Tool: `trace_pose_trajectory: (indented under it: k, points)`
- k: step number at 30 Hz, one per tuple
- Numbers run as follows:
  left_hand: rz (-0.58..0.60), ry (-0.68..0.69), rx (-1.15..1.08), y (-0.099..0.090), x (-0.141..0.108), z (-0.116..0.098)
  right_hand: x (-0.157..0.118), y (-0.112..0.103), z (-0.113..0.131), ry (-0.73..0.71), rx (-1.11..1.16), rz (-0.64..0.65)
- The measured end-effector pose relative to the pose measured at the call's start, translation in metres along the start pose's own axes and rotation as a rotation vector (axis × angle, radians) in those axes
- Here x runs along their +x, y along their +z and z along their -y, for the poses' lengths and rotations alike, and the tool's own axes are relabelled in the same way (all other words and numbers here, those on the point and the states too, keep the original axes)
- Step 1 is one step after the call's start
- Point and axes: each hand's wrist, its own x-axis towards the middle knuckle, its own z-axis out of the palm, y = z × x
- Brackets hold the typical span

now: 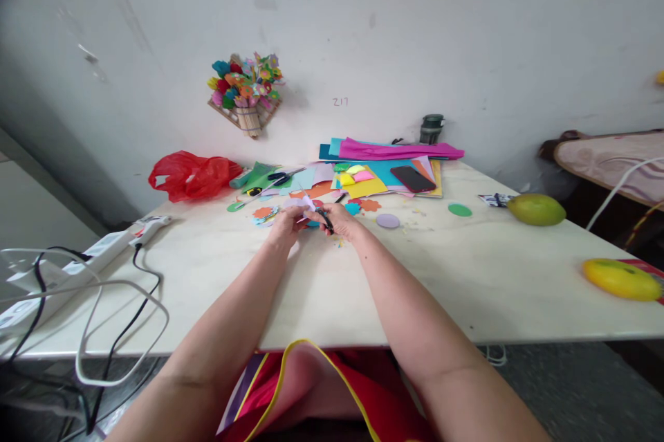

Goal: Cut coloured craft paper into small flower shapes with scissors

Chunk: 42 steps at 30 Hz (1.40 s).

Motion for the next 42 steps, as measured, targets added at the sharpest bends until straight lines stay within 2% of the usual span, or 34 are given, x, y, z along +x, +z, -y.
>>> trace_pose_trajectory:
  k: [9, 42]
  points:
    - [-0.009, 0.002, 0.001, -0.0012, 0.0008, -0.0003, 0.0052, 0.0011, -0.0047, 0.002, -0.007, -0.026]
    - [0.044, -0.018, -0.008, -0.0025, 0.0032, 0.0025, 0.002, 0.0067, 0.0014, 0.004, -0.037, -0.074]
